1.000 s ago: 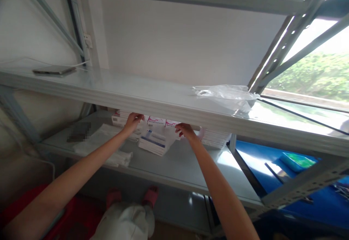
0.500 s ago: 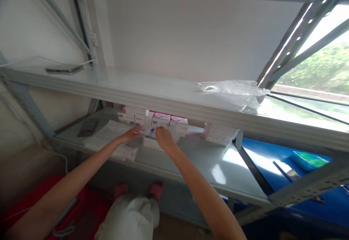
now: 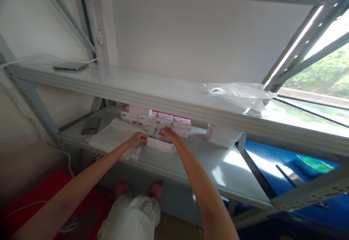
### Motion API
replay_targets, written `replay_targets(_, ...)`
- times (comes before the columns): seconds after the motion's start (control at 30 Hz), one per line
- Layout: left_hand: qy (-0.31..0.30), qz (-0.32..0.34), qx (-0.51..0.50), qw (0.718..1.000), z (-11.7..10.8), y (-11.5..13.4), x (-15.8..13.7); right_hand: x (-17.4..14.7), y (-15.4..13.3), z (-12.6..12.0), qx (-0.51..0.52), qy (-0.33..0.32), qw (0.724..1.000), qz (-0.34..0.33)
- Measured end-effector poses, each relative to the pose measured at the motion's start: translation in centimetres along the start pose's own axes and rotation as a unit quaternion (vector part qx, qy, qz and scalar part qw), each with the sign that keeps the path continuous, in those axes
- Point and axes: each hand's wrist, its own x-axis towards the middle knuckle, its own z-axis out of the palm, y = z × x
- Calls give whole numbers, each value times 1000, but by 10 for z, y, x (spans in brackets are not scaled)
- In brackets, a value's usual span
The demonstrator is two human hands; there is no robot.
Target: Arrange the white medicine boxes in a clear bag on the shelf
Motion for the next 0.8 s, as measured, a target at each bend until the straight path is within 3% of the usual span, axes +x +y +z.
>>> replay_targets(0.27,14,20,-33,999,-4,-2,2,1,-8,3,-101,-113,988,5)
replay_targets(0.53,31,13,-25,999,-13,-17,-7,-3,-6,-1,-120,-111,986,22)
replay_targets(0.8,42,21,-76,996,-12,-12,-9,-4,12,3,-102,-81,991,0)
